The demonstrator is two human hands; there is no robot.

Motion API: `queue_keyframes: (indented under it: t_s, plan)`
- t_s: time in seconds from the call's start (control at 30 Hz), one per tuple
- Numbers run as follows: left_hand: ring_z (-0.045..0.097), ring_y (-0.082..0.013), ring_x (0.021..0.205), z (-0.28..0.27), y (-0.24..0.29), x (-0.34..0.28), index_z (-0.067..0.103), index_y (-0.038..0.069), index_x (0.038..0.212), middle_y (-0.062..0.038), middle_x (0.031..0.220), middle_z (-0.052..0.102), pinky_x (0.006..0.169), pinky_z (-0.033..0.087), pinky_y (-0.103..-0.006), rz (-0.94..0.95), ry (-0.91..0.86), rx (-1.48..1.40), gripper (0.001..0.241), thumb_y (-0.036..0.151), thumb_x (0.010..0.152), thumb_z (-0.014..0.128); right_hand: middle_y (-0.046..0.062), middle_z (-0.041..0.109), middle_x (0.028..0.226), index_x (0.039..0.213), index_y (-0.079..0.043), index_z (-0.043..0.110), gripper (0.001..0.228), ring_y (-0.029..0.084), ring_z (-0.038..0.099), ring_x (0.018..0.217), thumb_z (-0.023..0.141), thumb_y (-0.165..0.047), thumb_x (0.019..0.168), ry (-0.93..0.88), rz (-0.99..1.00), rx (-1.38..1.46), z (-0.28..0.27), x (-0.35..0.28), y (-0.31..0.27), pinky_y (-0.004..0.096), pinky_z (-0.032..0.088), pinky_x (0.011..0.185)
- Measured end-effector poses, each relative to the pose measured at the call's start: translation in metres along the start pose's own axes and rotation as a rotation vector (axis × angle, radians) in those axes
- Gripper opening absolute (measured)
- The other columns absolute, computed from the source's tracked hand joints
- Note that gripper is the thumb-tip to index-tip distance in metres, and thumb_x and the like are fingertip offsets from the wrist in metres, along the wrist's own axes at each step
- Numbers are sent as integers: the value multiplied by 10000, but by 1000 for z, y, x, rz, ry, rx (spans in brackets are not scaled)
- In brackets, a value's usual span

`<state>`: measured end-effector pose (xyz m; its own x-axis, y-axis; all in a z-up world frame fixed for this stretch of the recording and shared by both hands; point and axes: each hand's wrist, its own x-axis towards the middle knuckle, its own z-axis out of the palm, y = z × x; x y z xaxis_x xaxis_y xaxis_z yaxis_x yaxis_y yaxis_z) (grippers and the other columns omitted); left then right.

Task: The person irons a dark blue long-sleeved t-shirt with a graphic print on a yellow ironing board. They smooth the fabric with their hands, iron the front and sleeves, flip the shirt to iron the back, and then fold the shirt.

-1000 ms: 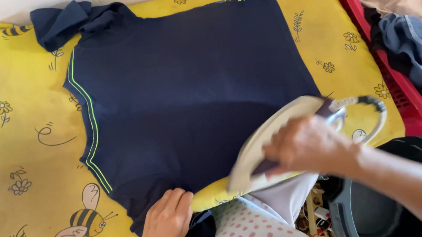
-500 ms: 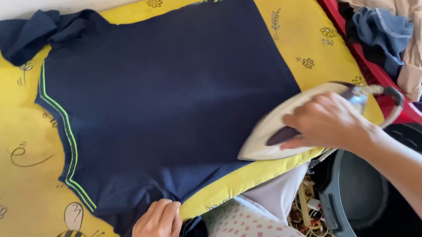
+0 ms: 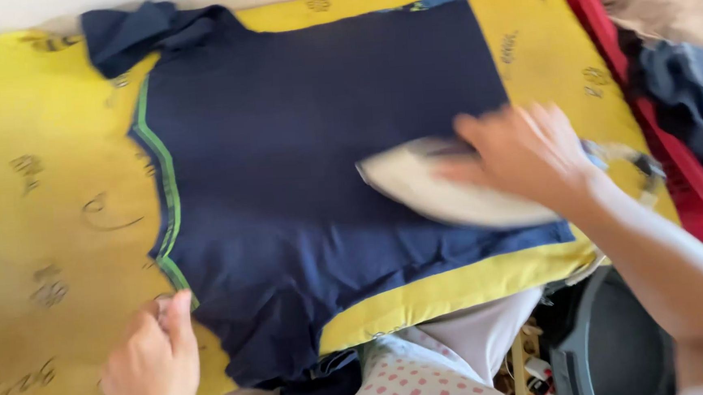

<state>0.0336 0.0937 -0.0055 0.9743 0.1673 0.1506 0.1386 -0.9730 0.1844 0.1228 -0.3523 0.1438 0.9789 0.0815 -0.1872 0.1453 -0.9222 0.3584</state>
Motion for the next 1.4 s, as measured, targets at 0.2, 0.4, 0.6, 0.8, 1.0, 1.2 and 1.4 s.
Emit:
queue_keyframes:
  t_s: [0.2, 0.4, 0.6, 0.8, 1.0, 1.2, 1.4]
  plan:
    - [711, -355, 800, -7, 19, -3, 701, 214, 985, -46, 885, 735, 659, 519, -502, -207, -87, 45, 481, 651, 1049, 511, 163, 773, 942, 1005, -192, 779, 719, 415, 745, 904, 598, -876, 881, 135, -64, 34, -19, 150, -66, 491, 577, 720]
    - [668, -319, 792, 13, 13, -6, 620, 195, 853, 21, 814, 685, 643, 477, -508, -215, -20, -107, 318, 471, 998, 688, 79, 748, 718, 815, -211, 777, 701, 296, 748, 674, 558, -874, 884, 220, -462, -91, -23, 41, -118, 405, 546, 538]
    - [714, -263, 684, 2, 14, 4, 616, 172, 1127, 37, 738, 723, 673, 492, -429, -236, 78, -440, 358, 433, 927, 759, -13, 693, 647, 927, -289, 679, 640, 263, 715, 561, 465, -891, 882, 94, -459, -88, 9, -35, -90, 418, 501, 449]
    - [684, -229, 652, -5, 22, 13, 469, 170, 1434, 21, 753, 699, 725, 489, -411, -360, 94, -661, 613, 176, 898, 765, 131, 773, 891, 1119, -262, 663, 669, 415, 751, 890, 445, -849, 884, -137, -67, -45, -31, 40, -90, 499, 586, 710]
    - [697, -254, 678, -6, 20, 14, 450, 232, 1448, 6, 757, 704, 777, 509, -428, -498, 43, -734, 623, 197, 891, 729, 70, 761, 849, 1067, -231, 699, 573, 329, 769, 852, 576, -759, 883, 31, -408, 29, -62, 68, -196, 454, 601, 674]
    - [737, -327, 657, -22, 24, 8, 343, 292, 1584, -59, 730, 716, 763, 552, -462, -489, -211, -688, 876, 328, 824, 778, 69, 727, 803, 956, -179, 686, 525, 332, 760, 789, 671, -692, 850, 244, -577, 120, -69, 91, -250, 447, 594, 673]
    - [613, -206, 516, -40, 26, -2, 300, 303, 1609, 6, 606, 652, 741, 508, -340, -578, -207, -877, 892, 159, 837, 724, 65, 738, 767, 941, -187, 673, 562, 371, 748, 736, 624, -746, 930, 177, -586, 32, -71, 65, -256, 457, 541, 537]
